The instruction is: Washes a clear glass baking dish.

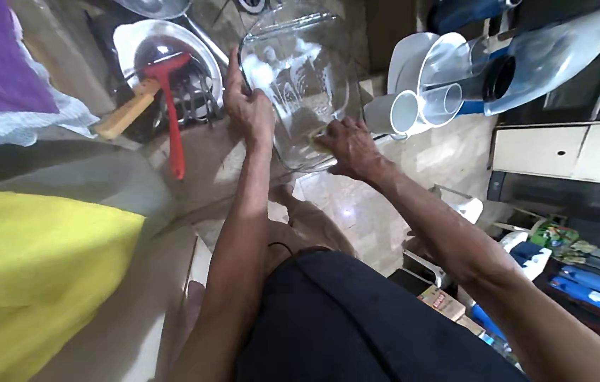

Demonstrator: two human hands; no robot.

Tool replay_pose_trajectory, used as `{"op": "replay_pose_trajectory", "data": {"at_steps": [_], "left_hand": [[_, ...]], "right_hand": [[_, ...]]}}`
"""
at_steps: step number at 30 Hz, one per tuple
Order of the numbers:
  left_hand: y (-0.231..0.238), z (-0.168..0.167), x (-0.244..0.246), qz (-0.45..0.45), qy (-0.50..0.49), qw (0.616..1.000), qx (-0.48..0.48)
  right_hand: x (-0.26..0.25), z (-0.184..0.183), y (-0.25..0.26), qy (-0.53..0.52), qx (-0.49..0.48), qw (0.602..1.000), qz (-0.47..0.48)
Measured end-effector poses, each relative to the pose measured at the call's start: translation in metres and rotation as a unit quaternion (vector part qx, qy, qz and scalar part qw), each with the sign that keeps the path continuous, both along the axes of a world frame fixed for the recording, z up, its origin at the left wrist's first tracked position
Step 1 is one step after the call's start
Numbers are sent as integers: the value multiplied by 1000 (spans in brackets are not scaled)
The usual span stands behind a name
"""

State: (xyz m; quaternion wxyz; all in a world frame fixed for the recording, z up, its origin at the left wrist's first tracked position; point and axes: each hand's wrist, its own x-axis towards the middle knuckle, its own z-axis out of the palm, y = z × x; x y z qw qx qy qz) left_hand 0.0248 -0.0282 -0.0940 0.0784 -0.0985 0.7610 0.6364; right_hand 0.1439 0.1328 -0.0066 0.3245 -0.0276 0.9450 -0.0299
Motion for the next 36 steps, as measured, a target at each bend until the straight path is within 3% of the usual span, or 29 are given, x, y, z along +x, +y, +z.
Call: {"op": "replay_pose_trajectory", "data": {"at_steps": [2, 6, 11, 16, 20, 22, 26, 31, 34, 36], "left_hand": [[1, -2, -1, 4, 4, 1000, 15], [2, -1, 1, 9, 9, 1000, 20], [2, -5, 1, 14, 25, 999, 29], [1, -1, -1, -7, 11, 1000, 16], [1, -4, -6, -19, 23, 999, 27], [0, -2, -11, -42, 21, 999, 11], [1, -3, -18, -68, 16, 998, 2], [-4, 14, -58, -204, -29, 975, -83], [-5, 27, -83, -307, -14, 943, -130], [-24, 37, -74, -308, -5, 940, -148]], "right_hand": [[6, 0, -5, 7, 18, 1000, -24], [2, -12, -60, 25, -39, 998, -40], [0, 2, -18, -18, 24, 996, -79], [-2, -6, -74, 12, -44, 996, -77], [8, 3, -7, -8, 25, 997, -76], [15, 1, -1, 5, 52, 995, -81], [20, -8, -40, 85, -45, 995, -35], [35, -12, 7, 138, -21, 989, -44], [32, -17, -14, 156, -23, 986, -48], [26, -19, -28, 159, -33, 985, -65]]}}
